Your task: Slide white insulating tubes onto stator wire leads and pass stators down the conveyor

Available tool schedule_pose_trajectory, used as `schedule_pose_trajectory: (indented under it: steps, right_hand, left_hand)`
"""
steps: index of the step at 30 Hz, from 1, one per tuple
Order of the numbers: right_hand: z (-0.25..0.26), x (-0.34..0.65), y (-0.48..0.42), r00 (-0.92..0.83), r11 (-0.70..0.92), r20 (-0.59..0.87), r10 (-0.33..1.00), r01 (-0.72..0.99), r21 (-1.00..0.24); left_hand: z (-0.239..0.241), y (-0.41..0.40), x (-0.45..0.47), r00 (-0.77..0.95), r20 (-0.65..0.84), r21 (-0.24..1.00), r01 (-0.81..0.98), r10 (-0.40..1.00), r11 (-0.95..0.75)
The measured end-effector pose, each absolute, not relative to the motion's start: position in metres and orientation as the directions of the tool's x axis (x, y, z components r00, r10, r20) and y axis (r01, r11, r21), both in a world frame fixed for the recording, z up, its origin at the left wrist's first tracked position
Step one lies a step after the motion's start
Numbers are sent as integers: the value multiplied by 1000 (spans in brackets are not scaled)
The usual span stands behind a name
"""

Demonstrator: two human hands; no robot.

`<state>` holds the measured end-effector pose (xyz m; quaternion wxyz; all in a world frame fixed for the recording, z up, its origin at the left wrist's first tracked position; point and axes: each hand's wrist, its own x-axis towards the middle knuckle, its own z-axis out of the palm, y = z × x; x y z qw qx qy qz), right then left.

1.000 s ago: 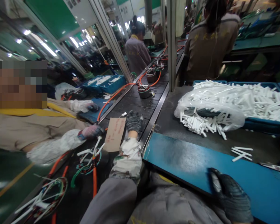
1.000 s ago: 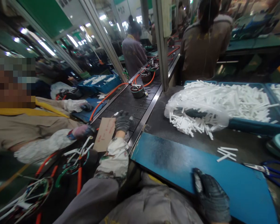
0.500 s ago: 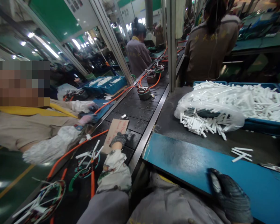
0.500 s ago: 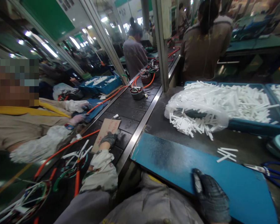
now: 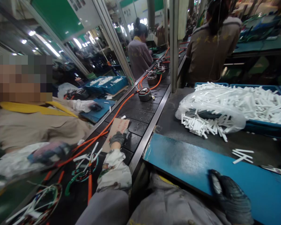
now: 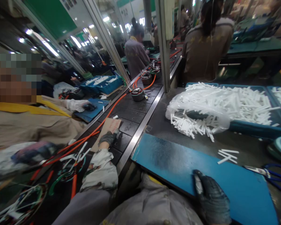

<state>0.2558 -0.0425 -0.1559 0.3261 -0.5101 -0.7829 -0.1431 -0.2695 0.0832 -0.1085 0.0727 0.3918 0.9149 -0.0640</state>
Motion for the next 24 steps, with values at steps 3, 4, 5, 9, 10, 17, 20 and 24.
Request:
schedule_pose_trajectory:
  steps: [3, 4, 5, 9, 10, 17, 20, 24]
  right_hand:
    - [-159, 256, -44, -238, 422, 643, 728, 895, -147]
    - [-160, 256, -45, -226, 413, 638, 736, 897, -159]
    - [-161, 256, -45, -217, 407, 635, 742, 898, -169]
    - [-163, 257, -46, -208, 401, 625, 753, 897, -185]
    - [-163, 257, -46, -213, 407, 625, 751, 895, -184]
    - [-166, 257, -47, -216, 402, 628, 748, 900, -169]
    - [-167, 258, -47, -202, 371, 623, 756, 916, -155]
    - [-167, 259, -46, -242, 410, 639, 730, 904, -126]
  left_hand:
    - [-110, 86, -270, -643, -202, -47, 760, 738, 649]
    - [-110, 87, -270, -629, -207, -45, 772, 750, 634]
    - [-110, 87, -270, -616, -211, -46, 782, 759, 622]
    - [-106, 88, -266, -563, -215, -74, 824, 798, 562]
    - [-104, 89, -265, -552, -215, -82, 832, 806, 548]
    - [-94, 93, -262, -558, -237, -82, 827, 795, 556]
    - [-90, 94, -258, -574, -228, -76, 816, 787, 573]
    - [-73, 104, -245, -557, -153, -65, 830, 816, 554]
